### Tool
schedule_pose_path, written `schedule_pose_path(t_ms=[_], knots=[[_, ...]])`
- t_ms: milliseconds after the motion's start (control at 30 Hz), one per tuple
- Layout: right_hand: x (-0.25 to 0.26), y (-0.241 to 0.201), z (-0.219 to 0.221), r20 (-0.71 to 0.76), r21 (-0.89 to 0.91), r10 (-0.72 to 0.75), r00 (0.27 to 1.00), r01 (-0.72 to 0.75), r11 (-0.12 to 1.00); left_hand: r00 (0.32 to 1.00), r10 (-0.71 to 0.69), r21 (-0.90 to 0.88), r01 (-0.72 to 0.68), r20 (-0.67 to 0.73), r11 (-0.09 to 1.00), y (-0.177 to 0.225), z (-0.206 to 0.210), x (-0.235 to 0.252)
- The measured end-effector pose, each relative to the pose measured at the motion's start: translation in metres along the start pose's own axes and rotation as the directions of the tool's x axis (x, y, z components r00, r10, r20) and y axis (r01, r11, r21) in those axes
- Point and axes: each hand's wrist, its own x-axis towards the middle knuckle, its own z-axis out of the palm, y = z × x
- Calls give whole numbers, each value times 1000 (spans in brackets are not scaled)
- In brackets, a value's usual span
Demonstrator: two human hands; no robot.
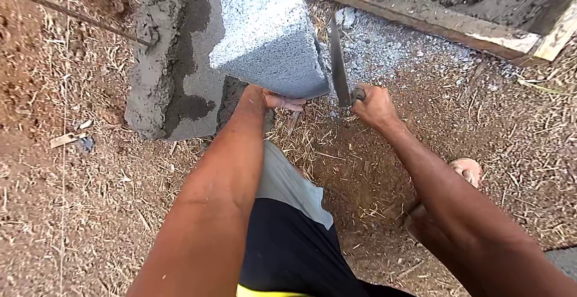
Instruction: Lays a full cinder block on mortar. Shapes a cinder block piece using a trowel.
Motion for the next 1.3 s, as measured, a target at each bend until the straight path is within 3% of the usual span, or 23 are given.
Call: schedule_pose_path(t_ms=[167,233,300,467,667,867,1033,1167,1300], knots=[[-6,-7,-16,-199,48,-61,978,72,996,1000,1,-65,-2,-12,998,-2,5,2],[-9,-15,-18,-229,54,-105,968,120,991,1000,15,14,-16,21,1000,-4,4,4],[-8,-17,-10,-187,37,-115,976,124,992,999,23,116,-27,33,993,-7,7,6],[3,7,10,103,-77,53,993,-45,996,993,21,156,-40,120,987,-12,0,11],[-13,-27,-15,47,-12,-48,998,49,999,974,38,270,-99,223,958,-18,-15,20],[-6,4,5,209,4,77,975,-80,997,985,29,200,-63,171,978,-9,-1,10],[-22,-21,-19,159,24,7,987,-11,1000,982,43,215,-83,183,973,-12,-8,13],[-14,1,8,191,84,70,979,-88,993,988,-2,99,-13,155,995,-11,-10,14],[-19,-9,-12,189,43,58,980,-67,997,988,9,124,-28,155,992,-13,-8,15]])
